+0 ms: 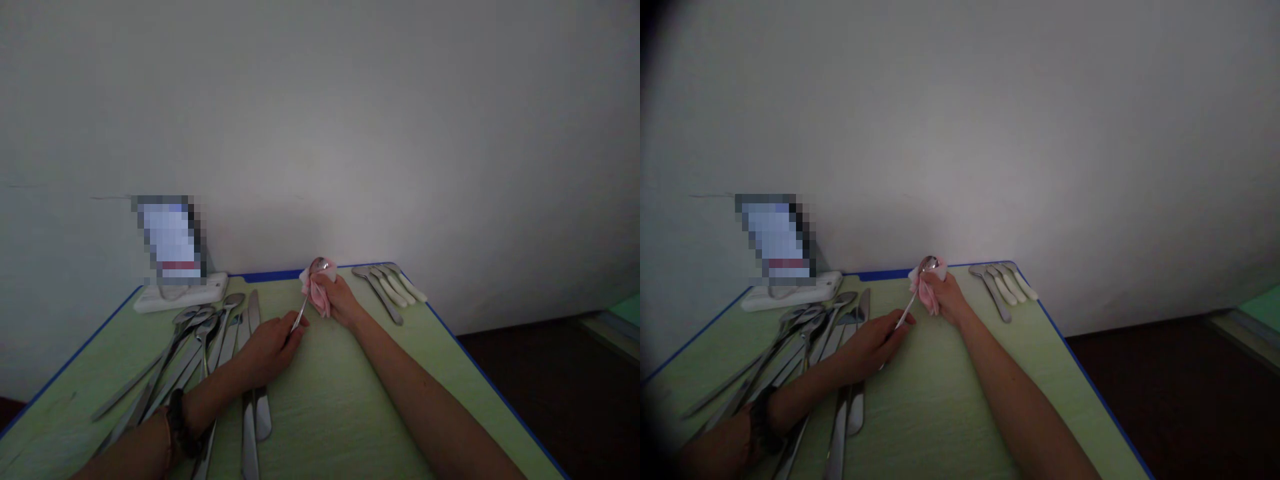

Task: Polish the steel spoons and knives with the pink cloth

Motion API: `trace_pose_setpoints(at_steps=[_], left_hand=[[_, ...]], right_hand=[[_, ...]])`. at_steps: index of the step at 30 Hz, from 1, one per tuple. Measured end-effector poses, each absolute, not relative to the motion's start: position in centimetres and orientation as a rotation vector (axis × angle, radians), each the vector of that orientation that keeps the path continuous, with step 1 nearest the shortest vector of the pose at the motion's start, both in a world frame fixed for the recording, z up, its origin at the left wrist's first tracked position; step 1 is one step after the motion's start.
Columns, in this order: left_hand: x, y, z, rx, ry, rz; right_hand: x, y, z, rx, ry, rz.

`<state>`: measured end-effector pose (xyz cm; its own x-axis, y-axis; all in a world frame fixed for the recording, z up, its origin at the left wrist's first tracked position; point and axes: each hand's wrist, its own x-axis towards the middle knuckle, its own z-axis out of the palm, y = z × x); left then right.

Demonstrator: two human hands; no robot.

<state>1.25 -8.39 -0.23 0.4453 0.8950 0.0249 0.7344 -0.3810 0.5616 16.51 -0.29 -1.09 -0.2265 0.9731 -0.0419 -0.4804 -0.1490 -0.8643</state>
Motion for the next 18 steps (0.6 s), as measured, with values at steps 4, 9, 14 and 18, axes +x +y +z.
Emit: trace_pose_setpoints(at_steps=[4, 9, 14, 18], left_hand=[[1.29, -8.42, -0.15, 2.229, 1.359, 0.458], [1.29, -8.43, -0.15, 2.211, 1.353, 0.46], [1.29, -8.44, -0.21, 2.209, 1.356, 0.461], [1.32, -8.42, -0.2, 2.205, 1.371, 0.465]], right_hand=[[16.51, -0.26, -1.17, -0.774, -0.917, 1.641], [16.58, -0.23, -1.25, -0.778, -0.939, 1.635], [16.54, -0.15, -1.27, -0.776, -0.917, 1.633], [16.46, -0.01, -1.39, -0.8, -0.887, 1.619]])
